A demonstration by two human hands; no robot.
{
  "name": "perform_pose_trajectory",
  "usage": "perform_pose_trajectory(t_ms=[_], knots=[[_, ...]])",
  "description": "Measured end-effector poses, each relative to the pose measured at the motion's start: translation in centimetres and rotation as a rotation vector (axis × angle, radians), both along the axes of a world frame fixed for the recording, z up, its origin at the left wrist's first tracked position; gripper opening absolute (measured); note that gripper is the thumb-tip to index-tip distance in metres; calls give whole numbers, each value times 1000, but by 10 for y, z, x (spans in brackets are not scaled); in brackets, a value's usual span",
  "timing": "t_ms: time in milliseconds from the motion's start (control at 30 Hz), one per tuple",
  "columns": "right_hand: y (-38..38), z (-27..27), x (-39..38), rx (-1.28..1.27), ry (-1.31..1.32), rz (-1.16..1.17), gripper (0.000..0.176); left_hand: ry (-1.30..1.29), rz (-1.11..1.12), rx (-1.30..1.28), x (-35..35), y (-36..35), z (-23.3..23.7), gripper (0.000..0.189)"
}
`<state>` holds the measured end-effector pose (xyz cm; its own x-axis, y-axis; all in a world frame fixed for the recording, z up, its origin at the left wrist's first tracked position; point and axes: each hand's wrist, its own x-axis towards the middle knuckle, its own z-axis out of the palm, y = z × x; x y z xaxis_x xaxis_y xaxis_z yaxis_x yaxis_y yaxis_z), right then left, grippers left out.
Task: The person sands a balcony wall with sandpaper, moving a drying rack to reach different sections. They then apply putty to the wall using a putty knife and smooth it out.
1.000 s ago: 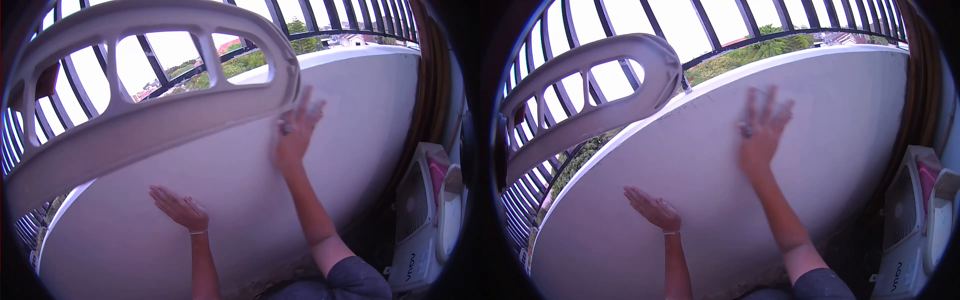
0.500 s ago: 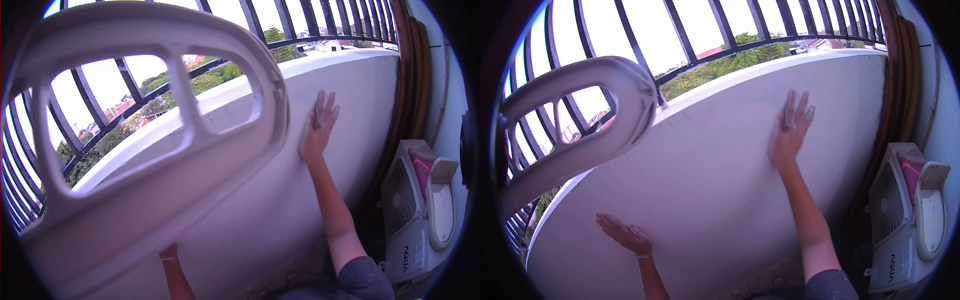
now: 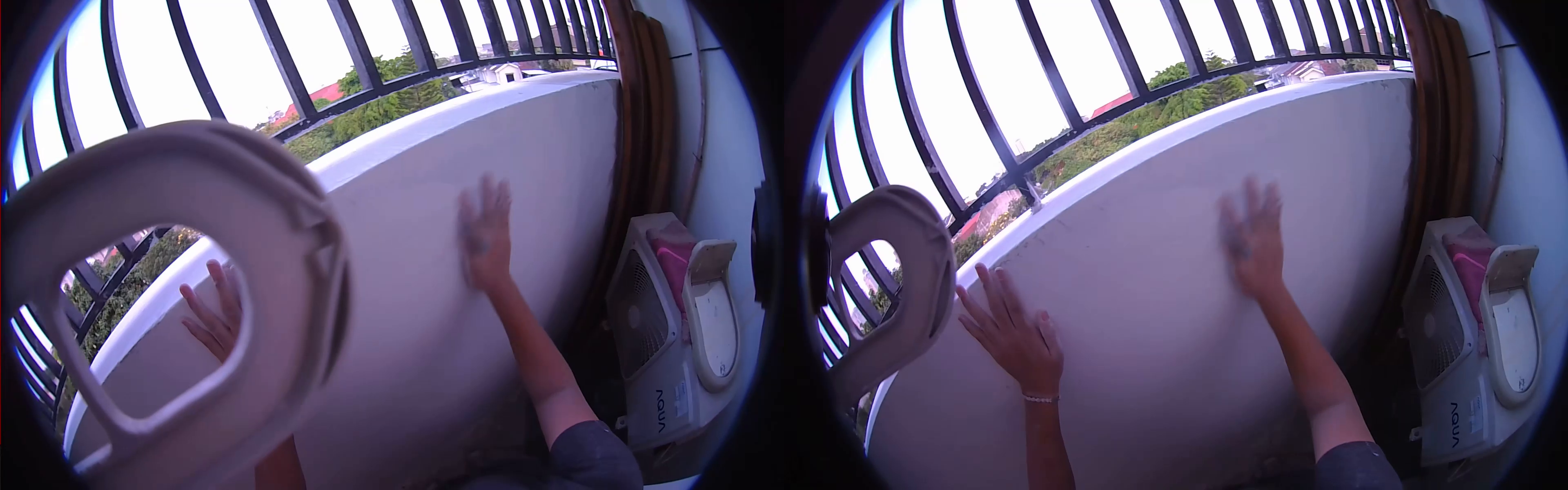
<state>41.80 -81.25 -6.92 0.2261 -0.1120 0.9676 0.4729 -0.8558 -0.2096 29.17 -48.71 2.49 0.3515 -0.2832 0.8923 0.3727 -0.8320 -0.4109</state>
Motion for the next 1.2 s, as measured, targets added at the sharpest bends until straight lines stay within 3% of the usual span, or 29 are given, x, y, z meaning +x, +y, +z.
perform_pose_trajectory(t_ms=[100, 133, 167, 233, 300, 367, 433, 533, 667, 733, 800, 867, 967, 1067, 1200], knots=[[3, 68, 9, 354, 49, -142, 57, 63, -190, -92, -3, -38, 4, 79], [17, 88, 8, 346, 41, -241, 63, 107, -235, -112, 2, -46, 4, 79], [36, 110, 2, 321, -1, -202, 60, 151, -281, -124, 10, -51, 3, 79], [74, 127, -23, 22, -29, -47, 60, 196, -268, -91, 14, -67, 5, 78], [102, 107, -45, -159, -39, 121, 71, 206, -226, -64, 10, -73, 9, 74], [104, 51, -46, -321, -65, 321, 74, 259, -270, -88, 9, -66, 4, 69], [64, 1, -33, -461, -19, 239, 71, 286, -262, -86, 2, -45, -10, 73], [-11, -26, -5, -44, 43, 14, 61, 337, -230, -62, -12, -16, -25, 77], [-31, 42, 17, 412, 104, -135, 61, 313, -146, -15, -8, -34, -17, 72], [-10, 91, 15, 385, 103, -258, 62, 324, -222, -60, 1, -60, -2, 75], [15, 112, -1, 227, 52, -169, 62, 298, -298, -95, 11, -82, 13, 79], [24, 94, -18, 40, 43, 12, 62, 236, -394, -133, 24, -103, 22, 84], [9, 13, -12, -192, 35, 134, 60, 249, -389, -99, 33, -122, 36, 89], [-55, -23, 9, 37, 126, 16, 59, 281, -352, -6, 40, -130, 39, 89], [-119, 47, 59, 534, 114, -113, 56, 375, -409, 70, 50, -147, 46, 91]])
